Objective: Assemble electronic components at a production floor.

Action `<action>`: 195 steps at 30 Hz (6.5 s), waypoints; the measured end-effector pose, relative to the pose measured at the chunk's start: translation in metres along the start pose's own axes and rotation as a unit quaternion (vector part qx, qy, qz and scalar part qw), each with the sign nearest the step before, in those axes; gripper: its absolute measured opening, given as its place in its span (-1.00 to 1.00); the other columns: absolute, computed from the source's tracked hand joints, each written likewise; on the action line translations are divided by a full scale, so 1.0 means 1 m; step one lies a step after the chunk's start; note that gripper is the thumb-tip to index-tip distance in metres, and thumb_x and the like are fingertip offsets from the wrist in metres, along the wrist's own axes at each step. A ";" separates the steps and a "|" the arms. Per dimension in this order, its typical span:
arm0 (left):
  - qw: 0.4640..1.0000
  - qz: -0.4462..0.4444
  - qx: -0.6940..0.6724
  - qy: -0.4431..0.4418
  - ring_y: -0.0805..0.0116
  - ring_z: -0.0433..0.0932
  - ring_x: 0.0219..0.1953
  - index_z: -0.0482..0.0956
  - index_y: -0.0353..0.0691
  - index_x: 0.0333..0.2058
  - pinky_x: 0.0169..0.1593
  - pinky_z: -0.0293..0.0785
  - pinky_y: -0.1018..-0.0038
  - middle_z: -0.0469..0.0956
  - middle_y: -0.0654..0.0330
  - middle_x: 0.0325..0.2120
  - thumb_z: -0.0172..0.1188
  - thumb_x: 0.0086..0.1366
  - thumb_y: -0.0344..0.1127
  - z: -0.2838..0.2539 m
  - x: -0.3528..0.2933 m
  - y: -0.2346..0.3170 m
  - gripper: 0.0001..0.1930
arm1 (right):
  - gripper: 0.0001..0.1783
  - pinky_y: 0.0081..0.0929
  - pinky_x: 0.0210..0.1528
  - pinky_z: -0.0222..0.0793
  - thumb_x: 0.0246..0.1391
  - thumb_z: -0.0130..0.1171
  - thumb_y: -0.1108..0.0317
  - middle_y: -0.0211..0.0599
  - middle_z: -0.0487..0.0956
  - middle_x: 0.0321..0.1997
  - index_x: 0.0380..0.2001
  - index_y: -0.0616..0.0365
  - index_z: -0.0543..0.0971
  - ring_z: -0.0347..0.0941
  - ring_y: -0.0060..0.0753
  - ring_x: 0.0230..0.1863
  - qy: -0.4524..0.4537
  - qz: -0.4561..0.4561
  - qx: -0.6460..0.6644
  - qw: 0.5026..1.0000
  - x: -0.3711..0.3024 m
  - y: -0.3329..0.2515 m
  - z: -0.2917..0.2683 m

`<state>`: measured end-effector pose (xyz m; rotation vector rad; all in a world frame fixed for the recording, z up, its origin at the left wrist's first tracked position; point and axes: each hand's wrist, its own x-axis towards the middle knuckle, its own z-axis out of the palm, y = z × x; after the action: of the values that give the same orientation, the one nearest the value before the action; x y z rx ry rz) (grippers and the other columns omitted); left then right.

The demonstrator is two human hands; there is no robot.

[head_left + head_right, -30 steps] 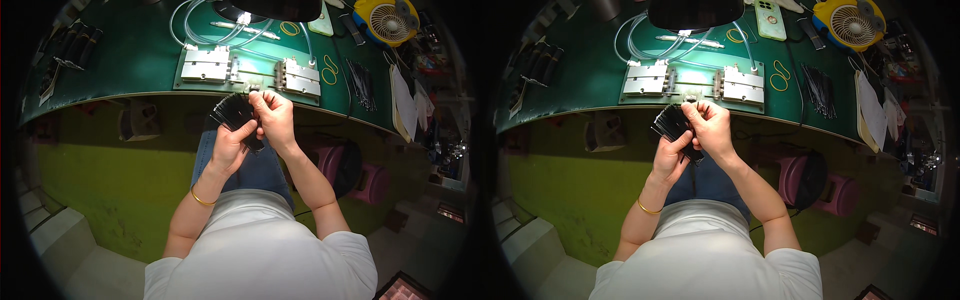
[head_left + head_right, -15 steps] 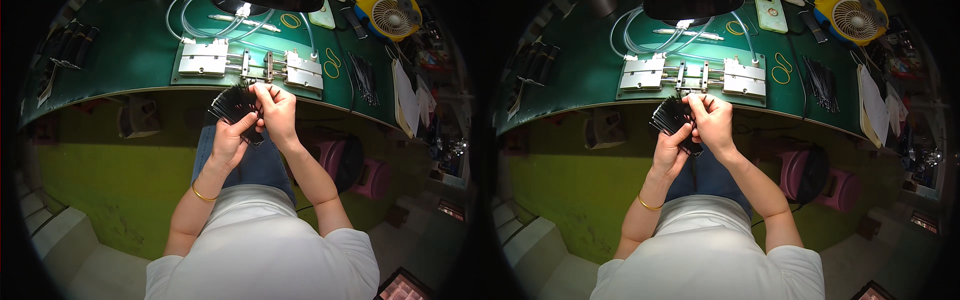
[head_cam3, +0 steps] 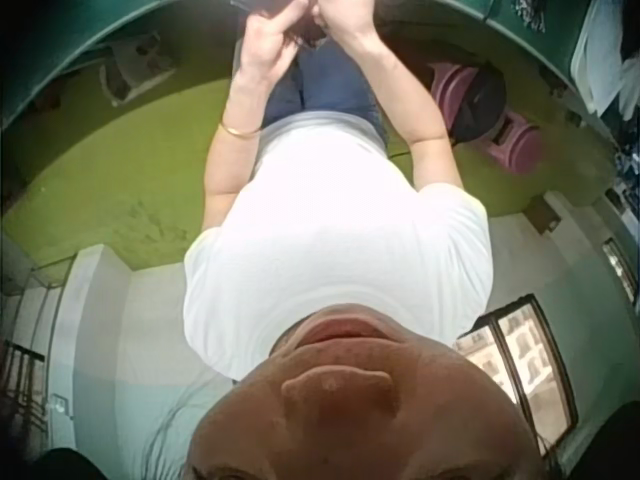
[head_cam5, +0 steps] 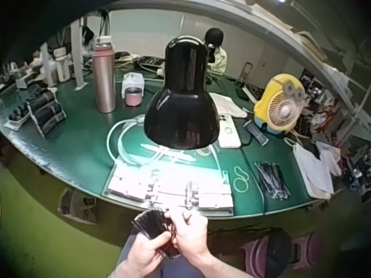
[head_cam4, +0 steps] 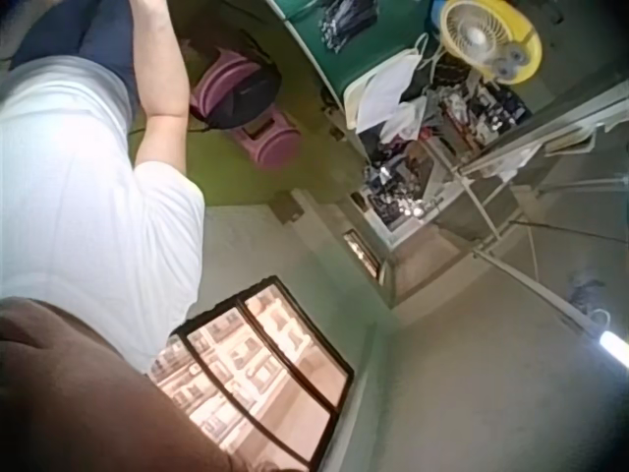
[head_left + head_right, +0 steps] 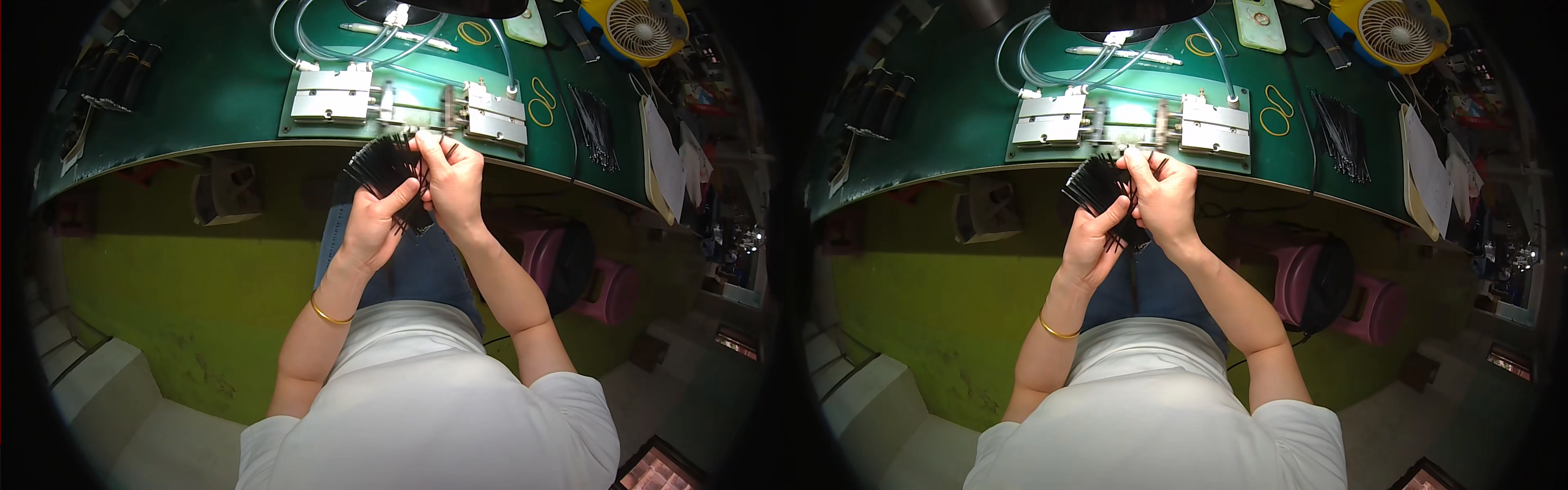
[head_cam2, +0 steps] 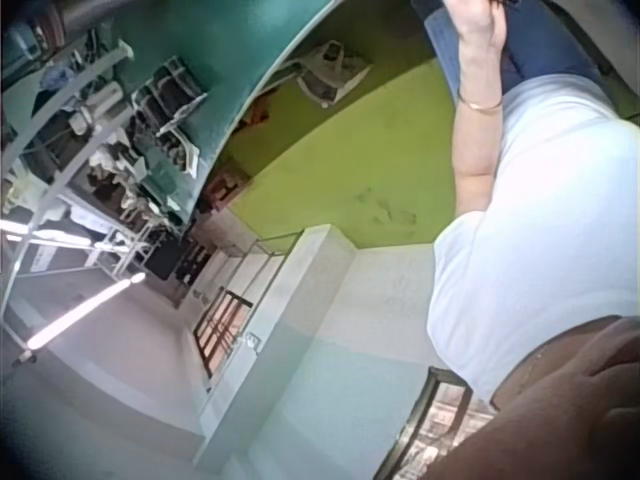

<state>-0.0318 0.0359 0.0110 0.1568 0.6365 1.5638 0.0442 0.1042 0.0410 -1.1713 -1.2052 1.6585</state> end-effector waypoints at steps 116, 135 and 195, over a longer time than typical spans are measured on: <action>1.000 -0.016 0.018 0.003 0.42 0.48 -0.50 0.43 -0.33 -0.32 -0.41 0.46 0.54 0.48 0.18 -0.45 0.07 0.10 -0.53 -0.006 0.004 0.005 -0.87 | -0.75 -0.79 -0.90 -0.01 0.04 0.03 0.30 -0.49 0.38 -0.78 -0.59 0.25 0.51 0.14 -0.78 -0.88 -0.016 -0.018 -0.001 1.000 0.003 0.003 -0.001; 0.999 -0.017 0.035 0.011 0.42 0.48 -0.49 0.44 -0.34 -0.31 -0.42 0.47 0.55 0.48 0.17 -0.46 0.08 0.10 -0.52 -0.004 0.003 0.005 -0.86 | -0.78 -0.79 -0.89 0.00 0.01 0.06 0.33 -0.49 0.36 -0.76 -0.57 0.26 0.53 0.16 -0.78 -0.85 -0.006 -0.032 -0.013 0.999 -0.002 -0.001 -0.001; 0.997 -0.015 0.079 0.020 0.46 0.44 -0.50 0.39 -0.32 -0.33 -0.45 0.43 0.60 0.43 0.19 -0.48 0.07 0.14 -0.46 -0.002 0.003 0.009 -0.88 | -0.74 -0.76 -0.88 0.05 0.02 0.05 0.29 -0.34 0.50 -0.71 -0.58 0.27 0.52 0.19 -0.78 -0.86 -0.020 -0.021 -0.001 1.000 0.002 0.002 -0.001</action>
<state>-0.0410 0.0381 0.0129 0.2339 0.7906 1.4901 0.0442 0.1055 0.0386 -1.1127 -1.2485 1.6558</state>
